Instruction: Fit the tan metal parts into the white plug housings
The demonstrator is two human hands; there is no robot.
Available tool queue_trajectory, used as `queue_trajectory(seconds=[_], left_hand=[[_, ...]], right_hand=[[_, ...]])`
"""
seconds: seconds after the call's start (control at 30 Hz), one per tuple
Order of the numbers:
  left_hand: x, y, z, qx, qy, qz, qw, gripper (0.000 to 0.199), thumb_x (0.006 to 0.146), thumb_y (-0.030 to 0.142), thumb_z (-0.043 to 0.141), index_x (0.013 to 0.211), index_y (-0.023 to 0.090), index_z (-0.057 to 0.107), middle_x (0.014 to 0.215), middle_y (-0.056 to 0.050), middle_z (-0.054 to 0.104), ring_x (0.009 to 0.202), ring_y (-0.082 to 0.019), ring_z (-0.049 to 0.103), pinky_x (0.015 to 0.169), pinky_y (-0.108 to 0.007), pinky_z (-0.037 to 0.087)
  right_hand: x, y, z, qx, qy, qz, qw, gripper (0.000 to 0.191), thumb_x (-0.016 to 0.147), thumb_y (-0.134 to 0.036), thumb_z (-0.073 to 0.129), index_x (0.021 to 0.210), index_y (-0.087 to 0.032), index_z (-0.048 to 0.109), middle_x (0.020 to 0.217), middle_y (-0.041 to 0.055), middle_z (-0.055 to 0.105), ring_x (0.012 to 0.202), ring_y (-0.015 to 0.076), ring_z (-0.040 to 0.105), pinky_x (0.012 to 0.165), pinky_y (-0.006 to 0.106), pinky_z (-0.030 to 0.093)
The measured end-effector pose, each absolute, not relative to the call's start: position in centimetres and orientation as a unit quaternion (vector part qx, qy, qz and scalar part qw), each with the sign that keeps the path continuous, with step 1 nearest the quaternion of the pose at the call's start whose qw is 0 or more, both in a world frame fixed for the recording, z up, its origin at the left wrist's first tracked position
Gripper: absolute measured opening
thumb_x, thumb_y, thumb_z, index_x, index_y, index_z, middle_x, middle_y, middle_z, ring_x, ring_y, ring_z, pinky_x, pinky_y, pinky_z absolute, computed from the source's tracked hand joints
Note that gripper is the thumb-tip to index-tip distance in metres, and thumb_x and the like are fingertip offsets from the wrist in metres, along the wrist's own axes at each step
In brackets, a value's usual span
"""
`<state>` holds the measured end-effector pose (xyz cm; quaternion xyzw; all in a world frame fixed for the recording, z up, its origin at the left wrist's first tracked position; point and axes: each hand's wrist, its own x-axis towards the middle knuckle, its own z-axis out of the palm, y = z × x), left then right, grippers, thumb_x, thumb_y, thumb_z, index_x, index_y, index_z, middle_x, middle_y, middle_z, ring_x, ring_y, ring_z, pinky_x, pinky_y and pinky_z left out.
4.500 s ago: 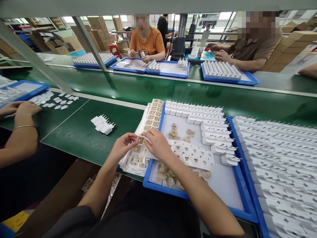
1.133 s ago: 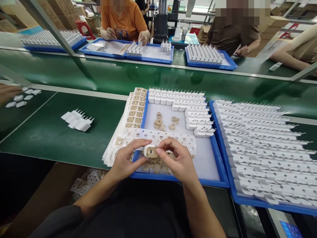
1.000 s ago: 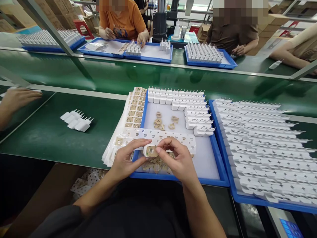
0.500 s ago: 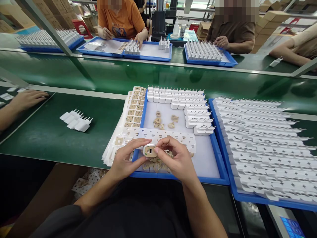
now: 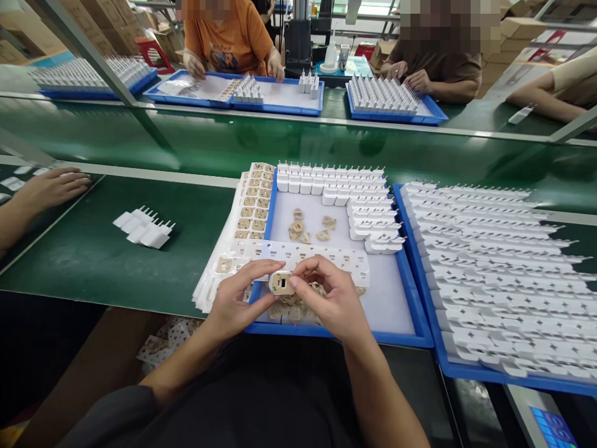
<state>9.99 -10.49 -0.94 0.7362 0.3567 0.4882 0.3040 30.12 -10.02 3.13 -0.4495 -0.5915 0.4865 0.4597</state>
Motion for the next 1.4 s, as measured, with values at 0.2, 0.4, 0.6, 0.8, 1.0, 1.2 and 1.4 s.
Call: queue_trajectory(seconds=[0.2,0.4,0.6,0.8,1.0,1.2,1.4], left_hand=[[10.0,-10.5,-0.9,0.736,0.357,0.488,0.306,0.05,0.086,0.008,0.07,0.132,0.025,0.062,0.124,-0.008,0.073,0.119,-0.023,0.067,0.106,-0.038,0.054],[10.0,-10.4,-1.0,0.737,0.358,0.488,0.303,0.05,0.085,0.006,0.069,0.131,0.024,0.062,0.124,-0.008,0.072,0.12,-0.022,0.066,0.106,-0.038,0.054],[10.1,-10.4,-1.1,0.738,0.352,0.495,0.295,0.049,0.085,0.005,0.068,0.13,0.023,0.062,0.123,-0.009,0.073,0.119,-0.022,0.067,0.105,-0.039,0.055],[10.2,-10.3,-1.1,0.738,0.346,0.502,0.288,0.049,0.085,0.004,0.068,0.13,0.022,0.062,0.123,-0.009,0.073,0.118,-0.023,0.067,0.104,-0.04,0.056],[10.3,-10.4,-1.0,0.741,0.344,0.508,0.273,0.047,0.085,0.005,0.068,0.128,0.021,0.062,0.121,-0.009,0.074,0.116,-0.022,0.068,0.103,-0.038,0.056],[10.3,-10.4,-1.3,0.726,0.348,0.521,0.284,0.046,0.084,0.003,0.069,0.126,0.021,0.063,0.12,-0.009,0.073,0.116,-0.022,0.068,0.103,-0.038,0.056],[10.5,-10.5,-2.4,0.682,0.356,0.552,0.321,0.042,0.084,0.008,0.074,0.123,0.021,0.066,0.118,-0.009,0.073,0.114,-0.021,0.069,0.101,-0.034,0.057]], right_hand=[[30.1,-10.1,2.8,-0.45,-0.599,0.476,0.461,0.005,0.088,-0.027,0.072,0.088,-0.023,0.069,0.079,0.0006,0.067,0.071,0.0151,0.063,0.066,0.027,0.054],[29.9,-10.2,2.8,-0.457,-0.611,0.455,0.459,0.003,0.089,-0.026,0.071,0.089,-0.024,0.069,0.08,0.0003,0.068,0.072,0.0154,0.064,0.067,0.027,0.054],[29.4,-10.6,2.7,-0.482,-0.629,0.39,0.469,0.003,0.089,-0.023,0.071,0.091,-0.024,0.068,0.081,-0.0002,0.068,0.072,0.0148,0.064,0.069,0.028,0.055],[28.8,-11.0,3.0,-0.508,-0.65,0.328,0.46,0.003,0.09,-0.021,0.069,0.09,-0.023,0.067,0.08,-0.0008,0.068,0.07,0.0137,0.064,0.068,0.026,0.056],[28.3,-11.1,3.3,-0.516,-0.679,0.264,0.451,0.008,0.09,-0.016,0.066,0.088,-0.023,0.064,0.079,-0.0019,0.067,0.068,0.0125,0.063,0.066,0.025,0.055],[28.6,-11.1,3.2,-0.519,-0.719,0.187,0.422,0.005,0.091,-0.02,0.067,0.095,-0.022,0.064,0.081,0.0009,0.061,0.072,0.0146,0.059,0.06,0.026,0.052],[28.5,-11.0,2.1,-0.465,-0.636,0.453,0.417,0.031,0.086,-0.028,0.076,0.115,-0.029,0.065,0.093,0.0012,0.055,0.081,0.015,0.058,0.057,0.022,0.055]])
